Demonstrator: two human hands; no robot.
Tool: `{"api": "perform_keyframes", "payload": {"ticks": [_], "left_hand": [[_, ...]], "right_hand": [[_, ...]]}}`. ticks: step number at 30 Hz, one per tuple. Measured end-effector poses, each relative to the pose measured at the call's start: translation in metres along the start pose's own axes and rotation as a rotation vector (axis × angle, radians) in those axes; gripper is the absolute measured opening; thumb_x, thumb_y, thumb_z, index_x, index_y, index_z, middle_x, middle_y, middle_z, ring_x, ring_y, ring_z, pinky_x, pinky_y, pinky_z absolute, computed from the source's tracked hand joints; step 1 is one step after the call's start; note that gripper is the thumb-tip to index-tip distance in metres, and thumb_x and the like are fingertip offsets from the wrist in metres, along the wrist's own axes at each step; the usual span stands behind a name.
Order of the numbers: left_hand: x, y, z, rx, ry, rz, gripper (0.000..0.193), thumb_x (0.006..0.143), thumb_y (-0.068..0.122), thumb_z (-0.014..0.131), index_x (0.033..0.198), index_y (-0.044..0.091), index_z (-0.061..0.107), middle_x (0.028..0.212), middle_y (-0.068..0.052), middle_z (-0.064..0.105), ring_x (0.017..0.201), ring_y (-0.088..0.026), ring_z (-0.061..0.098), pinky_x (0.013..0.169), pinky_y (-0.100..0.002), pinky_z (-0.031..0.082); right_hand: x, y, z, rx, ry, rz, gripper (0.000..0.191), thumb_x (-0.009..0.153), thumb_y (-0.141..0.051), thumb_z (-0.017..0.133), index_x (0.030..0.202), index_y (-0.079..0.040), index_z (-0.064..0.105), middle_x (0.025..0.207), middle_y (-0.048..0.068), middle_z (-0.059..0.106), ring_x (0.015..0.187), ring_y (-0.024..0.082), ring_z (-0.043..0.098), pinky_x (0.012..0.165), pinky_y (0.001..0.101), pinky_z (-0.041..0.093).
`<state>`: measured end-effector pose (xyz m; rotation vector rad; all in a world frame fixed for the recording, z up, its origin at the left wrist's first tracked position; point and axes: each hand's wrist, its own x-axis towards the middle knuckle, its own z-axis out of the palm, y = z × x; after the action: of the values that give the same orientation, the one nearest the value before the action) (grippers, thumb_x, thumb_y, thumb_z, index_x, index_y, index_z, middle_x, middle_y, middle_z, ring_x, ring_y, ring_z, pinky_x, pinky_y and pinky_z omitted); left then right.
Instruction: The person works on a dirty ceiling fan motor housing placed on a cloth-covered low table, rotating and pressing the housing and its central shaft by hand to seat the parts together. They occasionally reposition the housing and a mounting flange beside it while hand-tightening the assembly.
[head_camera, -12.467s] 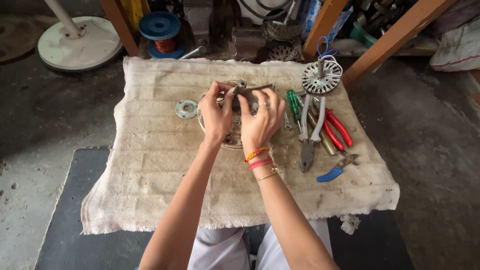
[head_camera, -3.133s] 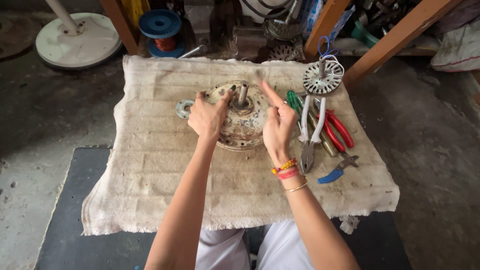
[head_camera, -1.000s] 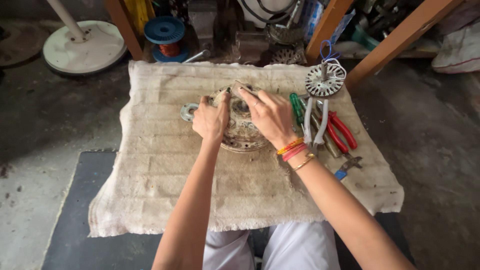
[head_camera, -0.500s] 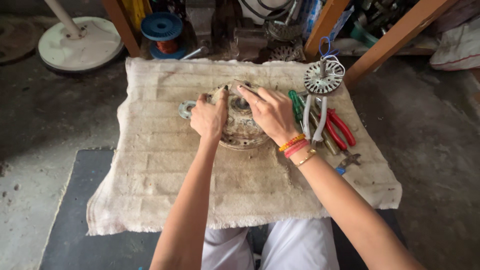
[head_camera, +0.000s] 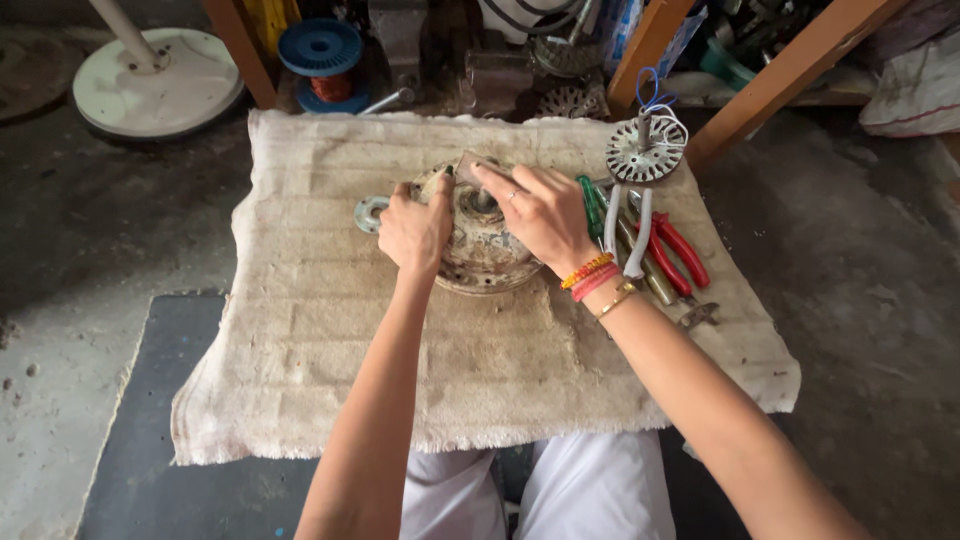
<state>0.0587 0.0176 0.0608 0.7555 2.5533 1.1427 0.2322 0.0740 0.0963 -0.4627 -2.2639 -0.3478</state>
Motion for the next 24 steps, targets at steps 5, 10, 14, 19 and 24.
{"api": "perform_keyframes", "payload": {"ticks": [5, 10, 14, 19, 24], "left_hand": [[0.002, 0.0012, 0.0008, -0.006, -0.012, -0.007, 0.078, 0.079, 0.073, 0.063, 0.128, 0.012, 0.068, 0.106, -0.026, 0.072, 0.103, -0.044, 0.069, 0.087, -0.052, 0.054], [0.001, 0.0011, -0.0003, -0.007, -0.006, 0.0, 0.077, 0.08, 0.072, 0.064, 0.127, 0.011, 0.069, 0.106, -0.026, 0.072, 0.103, -0.044, 0.069, 0.088, -0.051, 0.054], [-0.0007, -0.0011, -0.0007, -0.007, -0.01, 0.0, 0.077, 0.079, 0.072, 0.064, 0.127, 0.012, 0.069, 0.105, -0.026, 0.072, 0.102, -0.043, 0.069, 0.088, -0.052, 0.054], [0.0007, 0.0024, 0.0001, -0.013, 0.0, 0.007, 0.077, 0.079, 0.071, 0.064, 0.127, 0.011, 0.069, 0.106, -0.026, 0.072, 0.102, -0.043, 0.069, 0.087, -0.052, 0.054], [-0.0012, 0.0027, -0.0021, -0.041, -0.01, -0.011, 0.077, 0.08, 0.071, 0.065, 0.126, 0.011, 0.069, 0.105, -0.026, 0.073, 0.103, -0.043, 0.07, 0.088, -0.051, 0.055]], "right_hand": [[-0.002, -0.0005, 0.0043, -0.028, -0.034, -0.099, 0.05, 0.092, 0.001, 0.069, 0.134, -0.027, 0.072, 0.093, 0.001, 0.069, 0.075, 0.015, 0.067, 0.063, 0.0301, 0.054], [-0.004, -0.0032, 0.0019, -0.026, -0.075, -0.04, 0.049, 0.089, -0.003, 0.071, 0.131, -0.028, 0.072, 0.086, 0.002, 0.066, 0.072, 0.018, 0.066, 0.064, 0.0335, 0.055], [-0.0014, -0.0047, -0.003, 0.01, 0.035, 0.05, 0.044, 0.092, -0.005, 0.074, 0.13, -0.027, 0.073, 0.081, 0.001, 0.065, 0.067, 0.018, 0.063, 0.061, 0.0348, 0.053], [0.0049, -0.0062, -0.0031, -0.034, -0.039, -0.034, 0.043, 0.091, -0.002, 0.071, 0.127, -0.026, 0.074, 0.077, 0.0, 0.064, 0.065, 0.015, 0.063, 0.057, 0.0295, 0.052], [0.0036, -0.007, -0.003, -0.006, 0.012, 0.01, 0.044, 0.09, -0.005, 0.072, 0.128, -0.027, 0.074, 0.08, 0.001, 0.066, 0.064, 0.015, 0.062, 0.059, 0.0307, 0.052]]}}
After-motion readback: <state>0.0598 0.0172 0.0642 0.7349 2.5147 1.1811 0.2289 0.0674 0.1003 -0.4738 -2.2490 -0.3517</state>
